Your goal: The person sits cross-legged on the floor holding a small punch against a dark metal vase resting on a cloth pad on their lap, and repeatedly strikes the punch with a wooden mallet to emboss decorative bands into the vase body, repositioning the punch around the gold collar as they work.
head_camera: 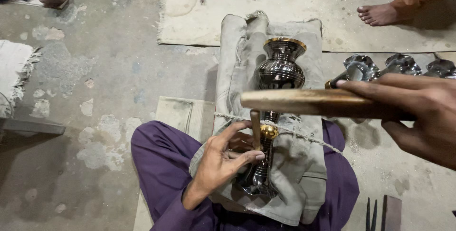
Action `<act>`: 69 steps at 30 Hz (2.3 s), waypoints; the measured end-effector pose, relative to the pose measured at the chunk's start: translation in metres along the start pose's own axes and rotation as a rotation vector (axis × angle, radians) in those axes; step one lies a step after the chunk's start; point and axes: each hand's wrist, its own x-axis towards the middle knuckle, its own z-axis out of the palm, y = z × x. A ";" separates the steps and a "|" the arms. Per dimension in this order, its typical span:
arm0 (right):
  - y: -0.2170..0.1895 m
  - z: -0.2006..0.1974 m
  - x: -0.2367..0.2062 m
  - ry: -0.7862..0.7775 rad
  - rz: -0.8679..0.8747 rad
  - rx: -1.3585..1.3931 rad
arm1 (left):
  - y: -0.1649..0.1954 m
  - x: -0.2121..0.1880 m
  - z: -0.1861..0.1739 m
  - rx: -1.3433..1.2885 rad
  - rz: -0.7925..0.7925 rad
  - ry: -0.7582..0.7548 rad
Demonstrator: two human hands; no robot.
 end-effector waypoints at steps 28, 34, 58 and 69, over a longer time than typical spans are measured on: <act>0.030 0.032 -0.042 0.229 -0.123 0.069 | -0.019 0.001 -0.018 0.085 0.251 -0.228; 0.025 0.053 -0.056 0.249 -0.010 0.081 | -0.013 0.000 -0.012 0.207 0.203 -0.110; -0.003 0.125 -0.065 0.425 0.270 0.765 | 0.054 0.011 0.010 0.534 0.087 -0.135; -0.011 0.077 -0.041 -0.059 0.318 -0.192 | 0.054 0.009 0.009 0.544 0.034 -0.100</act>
